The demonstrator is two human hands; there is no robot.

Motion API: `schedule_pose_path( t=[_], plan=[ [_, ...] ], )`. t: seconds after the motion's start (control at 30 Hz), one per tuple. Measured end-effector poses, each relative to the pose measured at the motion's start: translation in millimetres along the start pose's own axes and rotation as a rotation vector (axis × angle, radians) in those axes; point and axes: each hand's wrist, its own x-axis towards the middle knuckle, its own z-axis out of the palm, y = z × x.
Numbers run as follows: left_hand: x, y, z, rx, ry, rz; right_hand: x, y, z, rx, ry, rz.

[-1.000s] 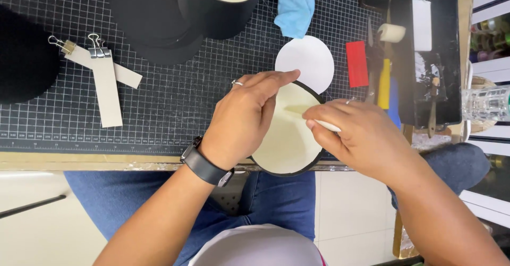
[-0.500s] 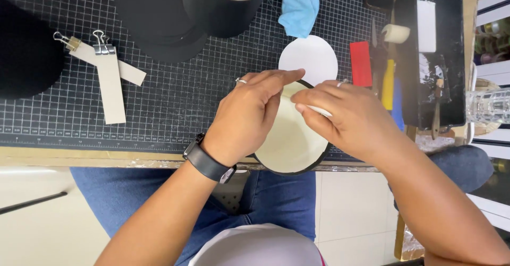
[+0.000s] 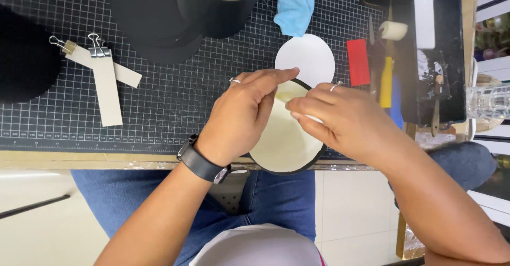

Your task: Applying glue to the inner rim of a cylindrical container and attaching a circular base

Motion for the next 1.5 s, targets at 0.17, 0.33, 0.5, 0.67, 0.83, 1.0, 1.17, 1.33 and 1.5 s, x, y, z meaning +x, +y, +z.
schedule_pose_path(
  t=[0.17, 0.33, 0.5, 0.67, 0.83, 1.0, 1.17, 1.33, 1.5],
  plan=[
    [-1, 2, 0, -0.010, -0.005, -0.021, -5, 5, -11, 0.058, -0.034, -0.054],
    [-1, 2, 0, -0.015, -0.004, -0.031, -7, 6, -12, 0.038, -0.007, -0.092],
    [1, -2, 2, 0.006, 0.000, 0.010, -12, 13, -13, 0.091, -0.074, -0.035],
    [-1, 2, 0, -0.001, -0.011, -0.015, -7, 14, -9, 0.102, -0.008, -0.098],
    [0, 1, 0, -0.003, -0.011, -0.019, -5, 13, -10, 0.118, -0.036, 0.003],
    [1, -6, -1, -0.113, -0.027, 0.009, 10, 1, 0, 0.064, 0.056, -0.182],
    [2, -6, 0, -0.177, -0.035, -0.044, 7, 3, -11, 0.062, 0.044, -0.080],
    [2, -9, 1, -0.179, -0.044, -0.047, 4, -1, -6, 0.115, 0.089, -0.104],
    [0, -9, 4, -0.172, 0.000, -0.012, -16, 2, -13, 0.106, -0.047, -0.017]
  ],
)
